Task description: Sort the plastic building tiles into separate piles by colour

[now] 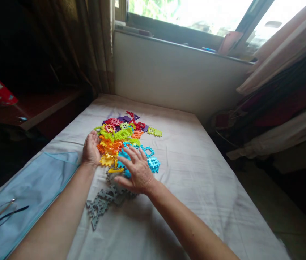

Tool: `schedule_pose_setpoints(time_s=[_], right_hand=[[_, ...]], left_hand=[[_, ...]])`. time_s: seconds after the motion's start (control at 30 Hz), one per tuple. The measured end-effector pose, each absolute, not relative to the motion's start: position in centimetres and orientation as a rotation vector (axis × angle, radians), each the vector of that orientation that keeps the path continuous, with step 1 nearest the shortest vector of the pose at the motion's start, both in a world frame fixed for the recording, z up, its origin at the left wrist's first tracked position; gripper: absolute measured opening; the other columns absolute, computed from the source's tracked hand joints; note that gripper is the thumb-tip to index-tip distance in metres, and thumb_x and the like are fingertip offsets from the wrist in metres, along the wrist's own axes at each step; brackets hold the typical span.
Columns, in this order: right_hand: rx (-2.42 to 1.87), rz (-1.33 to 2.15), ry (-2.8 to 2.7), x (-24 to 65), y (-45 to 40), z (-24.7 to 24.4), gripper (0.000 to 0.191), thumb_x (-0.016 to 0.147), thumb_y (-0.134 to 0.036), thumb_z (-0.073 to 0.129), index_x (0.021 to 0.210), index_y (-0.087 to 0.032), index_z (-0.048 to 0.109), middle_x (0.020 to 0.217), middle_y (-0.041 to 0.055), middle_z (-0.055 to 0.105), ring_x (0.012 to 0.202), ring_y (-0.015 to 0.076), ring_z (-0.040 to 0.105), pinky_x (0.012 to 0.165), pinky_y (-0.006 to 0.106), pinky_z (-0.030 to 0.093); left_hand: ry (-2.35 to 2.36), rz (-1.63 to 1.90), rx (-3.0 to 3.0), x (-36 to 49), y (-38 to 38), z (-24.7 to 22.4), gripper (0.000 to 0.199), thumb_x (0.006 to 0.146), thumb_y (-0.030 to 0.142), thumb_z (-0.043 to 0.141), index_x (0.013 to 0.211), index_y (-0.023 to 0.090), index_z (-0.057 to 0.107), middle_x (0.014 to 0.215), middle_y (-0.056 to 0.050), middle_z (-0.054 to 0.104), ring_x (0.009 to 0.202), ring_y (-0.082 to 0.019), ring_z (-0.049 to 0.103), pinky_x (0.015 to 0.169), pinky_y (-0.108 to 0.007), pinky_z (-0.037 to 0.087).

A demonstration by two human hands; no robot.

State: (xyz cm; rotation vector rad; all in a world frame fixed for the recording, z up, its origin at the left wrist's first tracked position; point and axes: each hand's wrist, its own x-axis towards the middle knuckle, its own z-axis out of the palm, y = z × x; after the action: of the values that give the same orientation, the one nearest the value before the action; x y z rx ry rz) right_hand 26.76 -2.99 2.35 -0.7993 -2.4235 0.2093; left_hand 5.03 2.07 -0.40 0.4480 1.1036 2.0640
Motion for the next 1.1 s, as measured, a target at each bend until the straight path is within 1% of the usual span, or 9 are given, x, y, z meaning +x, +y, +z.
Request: schedule_pose_setpoints(time_s=[0.17,0.27,0.4,0.5,0.6,0.83,0.9,1.0,1.1], right_hand=[[-0.435,0.12,-2.658,25.4,-9.6,-0.3,0.069,0.085,-0.076,0.05,0.131,-0.026,0.06,0.145,0.0101,0.056,0.145,0.0283,0.036,0.124,0.053,0.002],[-0.46,0.048,-2.676,23.9,-8.5,-0.9,0.052,0.089,-0.066,0.053,0.121,-0.026,0.065,0.137,0.0078,0.063,0.141,0.0282,0.041,0.124,0.054,0.001],[-0.513,-0.046,-2.681,21.9,-3.5,-0.2,0.026,0.094,-0.044,0.059,0.109,-0.026,0.069,0.132,0.0065,0.066,0.135,0.026,0.049,0.123,0.054,0.01],[-0.64,0.016,-2.652,20.3,0.7,0.8,0.026,0.094,-0.04,0.058,0.113,-0.025,0.069,0.135,0.0092,0.064,0.128,0.0265,0.054,0.119,0.053,0.025],[-0.888,0.146,-2.502,19.3,4.9,2.1,0.03,0.097,-0.035,0.054,0.12,-0.023,0.068,0.138,0.012,0.061,0.124,0.026,0.057,0.111,0.044,0.039],[-1.56,0.35,-1.996,23.6,13.6,4.0,0.03,0.096,-0.031,0.053,0.119,-0.024,0.071,0.125,0.0076,0.068,0.115,0.0242,0.062,0.102,0.035,0.044],[-1.721,0.383,-1.884,25.7,15.3,3.7,0.035,0.096,-0.033,0.053,0.125,-0.019,0.068,0.128,0.0109,0.066,0.119,0.0267,0.059,0.104,0.038,0.042],[-1.904,0.402,-1.754,27.8,17.1,2.6,0.051,0.096,-0.041,0.051,0.135,-0.009,0.06,0.136,0.0226,0.058,0.127,0.0369,0.051,0.105,0.055,0.037],[-2.035,0.448,-1.674,27.8,18.3,1.3,0.058,0.095,-0.05,0.047,0.135,-0.009,0.06,0.137,0.0273,0.056,0.131,0.0426,0.047,0.104,0.069,0.029]], left_hand=[[1.094,2.007,0.364,4.6,1.3,0.3,0.038,0.1,0.041,0.036,0.107,0.018,0.066,0.139,-0.011,0.059,0.136,-0.017,0.049,0.116,-0.03,0.034],[1.036,1.925,0.355,3.8,0.4,0.3,0.042,0.1,0.045,0.035,0.102,0.019,0.068,0.137,-0.01,0.061,0.135,-0.017,0.05,0.117,-0.031,0.033],[0.975,1.843,0.341,3.0,-0.6,0.0,0.044,0.099,0.051,0.036,0.102,0.022,0.069,0.137,-0.009,0.061,0.136,-0.017,0.049,0.118,-0.034,0.032],[0.976,1.805,0.358,2.7,-0.6,-0.1,0.043,0.096,0.055,0.041,0.105,0.023,0.069,0.14,-0.009,0.06,0.135,-0.018,0.051,0.118,-0.036,0.033],[0.994,1.772,0.38,2.7,-0.5,-0.3,0.042,0.095,0.054,0.044,0.109,0.023,0.067,0.141,-0.009,0.058,0.133,-0.019,0.053,0.117,-0.036,0.035],[1.148,1.895,0.478,2.7,0.3,-1.6,0.032,0.086,0.047,0.058,0.107,0.024,0.066,0.125,-0.009,0.066,0.125,-0.021,0.059,0.113,-0.04,0.041],[1.313,1.988,0.579,1.7,1.9,-1.7,0.033,0.085,0.046,0.06,0.108,0.024,0.065,0.123,-0.008,0.066,0.126,-0.022,0.058,0.113,-0.04,0.04],[1.687,1.917,0.839,-0.7,6.0,-1.1,0.036,0.085,0.048,0.058,0.11,0.023,0.064,0.132,-0.011,0.062,0.134,-0.026,0.05,0.117,-0.043,0.032],[1.916,1.712,0.957,-2.8,10.4,-0.7,0.029,0.075,0.047,0.071,0.091,0.024,0.065,0.14,-0.013,0.058,0.148,-0.032,0.03,0.123,-0.051,0.009]])
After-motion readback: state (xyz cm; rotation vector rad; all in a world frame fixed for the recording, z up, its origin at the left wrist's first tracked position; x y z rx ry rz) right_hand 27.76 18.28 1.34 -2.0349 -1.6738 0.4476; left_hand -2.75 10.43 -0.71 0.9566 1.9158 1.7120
